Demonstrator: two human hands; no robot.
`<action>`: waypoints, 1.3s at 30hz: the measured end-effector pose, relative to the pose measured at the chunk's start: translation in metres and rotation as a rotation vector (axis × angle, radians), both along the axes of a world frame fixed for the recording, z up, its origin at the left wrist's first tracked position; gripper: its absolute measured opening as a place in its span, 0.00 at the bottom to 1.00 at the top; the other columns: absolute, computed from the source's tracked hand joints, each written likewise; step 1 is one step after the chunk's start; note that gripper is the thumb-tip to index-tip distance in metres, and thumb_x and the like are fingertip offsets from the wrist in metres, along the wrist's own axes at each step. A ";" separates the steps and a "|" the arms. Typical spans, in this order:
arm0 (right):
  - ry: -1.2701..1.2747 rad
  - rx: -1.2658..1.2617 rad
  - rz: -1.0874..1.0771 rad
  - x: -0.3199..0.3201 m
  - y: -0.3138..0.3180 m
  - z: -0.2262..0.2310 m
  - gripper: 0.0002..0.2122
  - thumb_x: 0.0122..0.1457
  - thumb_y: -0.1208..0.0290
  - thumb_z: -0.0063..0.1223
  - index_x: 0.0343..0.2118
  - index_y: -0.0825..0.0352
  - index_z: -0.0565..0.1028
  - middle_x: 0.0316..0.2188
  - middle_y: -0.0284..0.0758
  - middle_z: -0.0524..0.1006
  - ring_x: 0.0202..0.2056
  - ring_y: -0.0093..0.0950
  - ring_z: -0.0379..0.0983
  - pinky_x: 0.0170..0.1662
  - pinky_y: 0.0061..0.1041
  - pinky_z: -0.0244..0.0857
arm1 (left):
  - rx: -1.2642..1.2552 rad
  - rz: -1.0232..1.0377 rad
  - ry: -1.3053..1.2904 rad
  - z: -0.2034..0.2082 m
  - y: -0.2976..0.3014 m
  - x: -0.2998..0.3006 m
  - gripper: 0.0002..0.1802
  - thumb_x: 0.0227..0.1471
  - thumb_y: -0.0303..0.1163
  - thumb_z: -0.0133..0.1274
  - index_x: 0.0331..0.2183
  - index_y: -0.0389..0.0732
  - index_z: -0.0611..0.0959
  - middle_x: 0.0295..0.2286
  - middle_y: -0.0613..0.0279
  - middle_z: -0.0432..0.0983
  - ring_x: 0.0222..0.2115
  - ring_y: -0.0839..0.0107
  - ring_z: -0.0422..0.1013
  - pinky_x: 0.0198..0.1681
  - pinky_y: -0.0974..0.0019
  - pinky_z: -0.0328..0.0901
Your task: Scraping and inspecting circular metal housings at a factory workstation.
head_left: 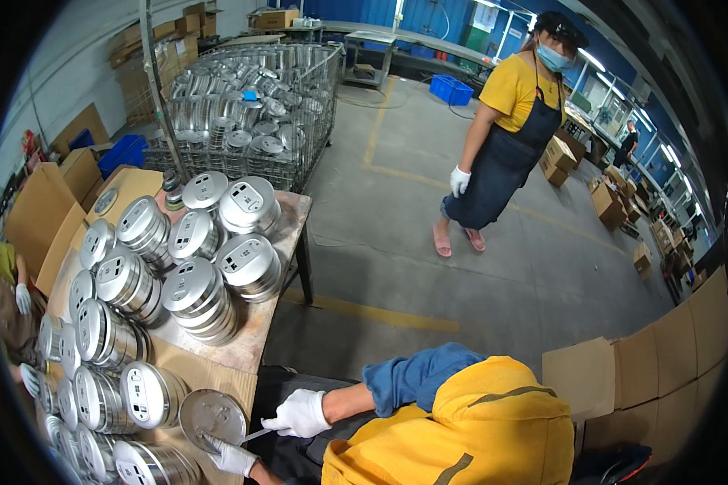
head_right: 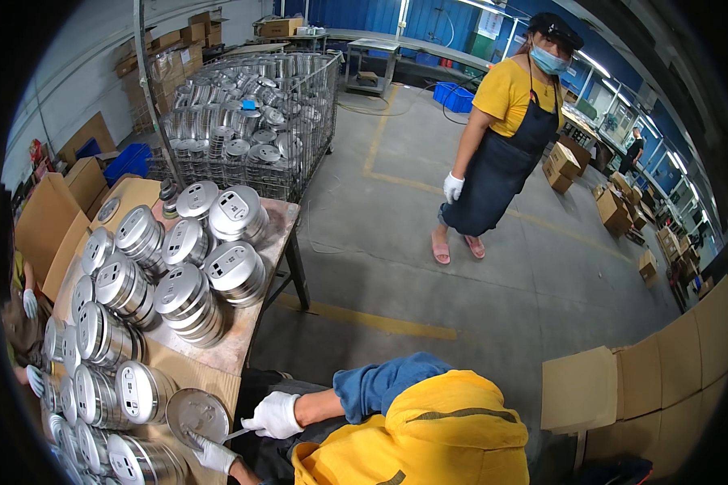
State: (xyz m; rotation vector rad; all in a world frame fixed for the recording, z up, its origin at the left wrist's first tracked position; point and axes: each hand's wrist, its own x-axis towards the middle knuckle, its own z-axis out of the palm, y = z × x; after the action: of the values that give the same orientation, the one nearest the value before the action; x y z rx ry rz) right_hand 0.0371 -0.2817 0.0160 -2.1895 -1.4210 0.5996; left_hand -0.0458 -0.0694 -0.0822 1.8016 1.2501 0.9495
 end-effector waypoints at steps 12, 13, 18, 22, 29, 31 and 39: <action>0.039 -0.067 0.028 0.000 0.004 0.004 0.20 0.55 0.64 0.48 0.52 0.58 0.68 0.24 0.44 0.76 0.27 0.45 0.73 0.30 0.41 0.66 | -0.011 -0.041 -0.025 0.002 -0.002 -0.001 0.20 0.59 0.37 0.46 0.46 0.33 0.77 0.41 0.41 0.74 0.37 0.57 0.74 0.39 0.60 0.67; 0.050 -0.063 0.018 0.000 0.004 0.004 0.21 0.54 0.65 0.48 0.53 0.59 0.67 0.25 0.44 0.76 0.27 0.45 0.73 0.31 0.41 0.66 | -0.011 -0.042 -0.024 0.001 -0.001 -0.001 0.20 0.59 0.37 0.46 0.46 0.33 0.77 0.41 0.41 0.74 0.37 0.57 0.74 0.39 0.60 0.67; 0.067 -0.087 0.025 0.003 0.002 0.008 0.21 0.54 0.67 0.48 0.53 0.60 0.66 0.26 0.43 0.76 0.28 0.44 0.74 0.32 0.40 0.66 | -0.068 -0.063 0.051 0.001 0.000 -0.003 0.20 0.59 0.37 0.46 0.48 0.33 0.76 0.42 0.43 0.74 0.38 0.57 0.74 0.40 0.61 0.68; 0.094 -0.102 0.036 0.009 -0.002 0.017 0.21 0.55 0.66 0.48 0.53 0.60 0.66 0.26 0.44 0.76 0.29 0.44 0.74 0.32 0.40 0.67 | 0.052 -0.039 -0.076 0.006 -0.002 0.001 0.20 0.57 0.41 0.50 0.44 0.35 0.79 0.38 0.46 0.77 0.34 0.59 0.75 0.38 0.61 0.68; 0.023 -0.145 -0.108 0.025 0.002 0.036 0.14 0.55 0.64 0.45 0.43 0.62 0.68 0.24 0.47 0.77 0.25 0.46 0.75 0.28 0.44 0.68 | 0.039 0.022 0.028 0.025 -0.009 -0.001 0.19 0.56 0.38 0.51 0.37 0.28 0.80 0.32 0.37 0.76 0.29 0.54 0.72 0.35 0.55 0.66; -0.011 -0.186 -0.108 0.032 0.007 0.040 0.14 0.56 0.64 0.44 0.43 0.62 0.68 0.24 0.46 0.77 0.24 0.46 0.74 0.28 0.45 0.68 | 0.107 0.037 0.020 0.028 -0.015 0.000 0.20 0.53 0.40 0.53 0.25 0.29 0.79 0.20 0.43 0.75 0.19 0.53 0.69 0.24 0.51 0.62; -0.240 -0.406 0.056 0.033 0.035 0.071 0.14 0.57 0.63 0.46 0.44 0.61 0.70 0.25 0.41 0.77 0.29 0.43 0.75 0.32 0.41 0.68 | -0.229 0.011 -0.188 0.046 -0.027 -0.002 0.17 0.56 0.38 0.53 0.40 0.33 0.80 0.33 0.55 0.80 0.33 0.76 0.72 0.39 0.68 0.66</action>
State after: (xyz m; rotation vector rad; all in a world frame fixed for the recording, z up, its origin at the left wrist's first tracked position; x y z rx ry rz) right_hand 0.0702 -0.2469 0.0869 -2.6185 -1.5981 0.7169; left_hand -0.0479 -0.0963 -0.0357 1.4941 1.1992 0.9192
